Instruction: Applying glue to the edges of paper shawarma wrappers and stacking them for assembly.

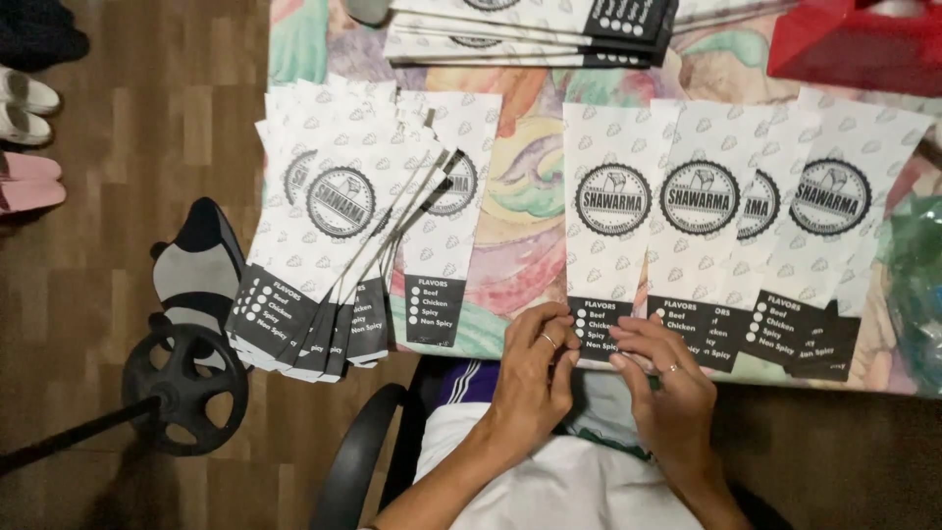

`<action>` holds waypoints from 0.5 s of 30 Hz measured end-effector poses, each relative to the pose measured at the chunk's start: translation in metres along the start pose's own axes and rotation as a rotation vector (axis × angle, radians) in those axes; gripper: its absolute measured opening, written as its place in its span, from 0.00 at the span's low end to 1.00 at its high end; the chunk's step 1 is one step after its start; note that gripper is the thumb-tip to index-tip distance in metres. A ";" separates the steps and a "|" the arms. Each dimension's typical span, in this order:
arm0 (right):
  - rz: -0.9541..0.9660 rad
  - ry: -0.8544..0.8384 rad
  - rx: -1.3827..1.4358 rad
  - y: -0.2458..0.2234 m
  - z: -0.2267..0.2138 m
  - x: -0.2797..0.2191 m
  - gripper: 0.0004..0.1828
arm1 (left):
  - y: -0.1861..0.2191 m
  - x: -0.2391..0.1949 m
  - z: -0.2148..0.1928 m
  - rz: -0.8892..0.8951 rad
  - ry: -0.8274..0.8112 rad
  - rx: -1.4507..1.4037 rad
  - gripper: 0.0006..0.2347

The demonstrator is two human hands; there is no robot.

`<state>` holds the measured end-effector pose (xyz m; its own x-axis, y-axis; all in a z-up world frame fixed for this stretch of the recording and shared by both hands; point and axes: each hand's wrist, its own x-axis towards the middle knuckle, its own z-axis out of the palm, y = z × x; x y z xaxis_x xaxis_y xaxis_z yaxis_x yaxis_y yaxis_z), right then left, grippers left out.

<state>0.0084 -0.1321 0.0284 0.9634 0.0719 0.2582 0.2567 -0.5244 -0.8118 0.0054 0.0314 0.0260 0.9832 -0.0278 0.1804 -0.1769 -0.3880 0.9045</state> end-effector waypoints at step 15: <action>-0.094 0.021 0.002 0.000 -0.001 -0.003 0.04 | -0.008 -0.001 0.001 0.046 -0.013 0.025 0.05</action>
<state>0.0057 -0.1335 0.0285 0.9333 0.1033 0.3440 0.3461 -0.5149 -0.7843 0.0053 0.0337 0.0186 0.9746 -0.0581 0.2163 -0.2209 -0.4087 0.8855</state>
